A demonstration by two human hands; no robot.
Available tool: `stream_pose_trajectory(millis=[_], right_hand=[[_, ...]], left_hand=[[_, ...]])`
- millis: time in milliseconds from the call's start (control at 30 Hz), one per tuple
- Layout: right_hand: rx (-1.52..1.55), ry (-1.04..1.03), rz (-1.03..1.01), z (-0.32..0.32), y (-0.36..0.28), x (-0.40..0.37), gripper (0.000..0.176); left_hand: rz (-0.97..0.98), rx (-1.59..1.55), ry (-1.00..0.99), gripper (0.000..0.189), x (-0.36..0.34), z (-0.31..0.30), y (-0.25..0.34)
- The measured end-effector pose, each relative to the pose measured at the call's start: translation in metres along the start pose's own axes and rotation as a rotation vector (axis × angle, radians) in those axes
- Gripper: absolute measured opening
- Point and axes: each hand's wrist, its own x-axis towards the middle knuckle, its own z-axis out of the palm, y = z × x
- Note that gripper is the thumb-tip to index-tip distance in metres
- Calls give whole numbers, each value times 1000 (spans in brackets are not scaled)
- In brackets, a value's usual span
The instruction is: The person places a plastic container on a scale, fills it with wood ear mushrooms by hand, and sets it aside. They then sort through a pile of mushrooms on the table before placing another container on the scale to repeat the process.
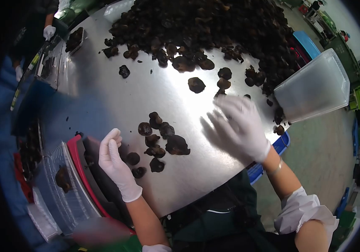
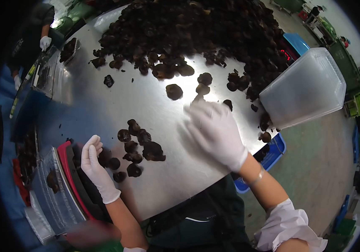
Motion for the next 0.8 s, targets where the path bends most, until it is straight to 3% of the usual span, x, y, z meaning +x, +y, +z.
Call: stream_pose_trajectory(millis=[33,67,133,200,267,367,400,533,667,700,800], right_hand=[[-134,91,15,8,8,11,47],[-62,127,103,9,10,22,47],[-199,69,93,33,25,19,41],[-193,-41,234,23,22,15,18],[-223,-2,306,10,31,-1,10],[-383,115,352,-6,65,-56,11],[-329,94,451,-16,70,-75,11],[-398,97,454,-34,88,-165,10],[-401,220,696,-20,110,-267,18],[-393,244,771,-17,116,-279,25],[-348,226,685,-31,68,-238,30]], left_hand=[[9,8,9,30,1,0,-1],[11,8,10,30,2,-1,-2],[15,-8,69,30,4,-5,-4],[57,-47,141,30,8,-10,-6],[3,-102,213,30,10,-16,-5],[-46,-223,231,32,11,-27,-8],[-55,-219,243,32,11,-29,-8],[-98,-311,244,33,10,-28,-3],[-59,-265,227,32,8,-28,0],[-12,-181,215,31,7,-27,1],[21,-195,193,30,5,-23,4]])
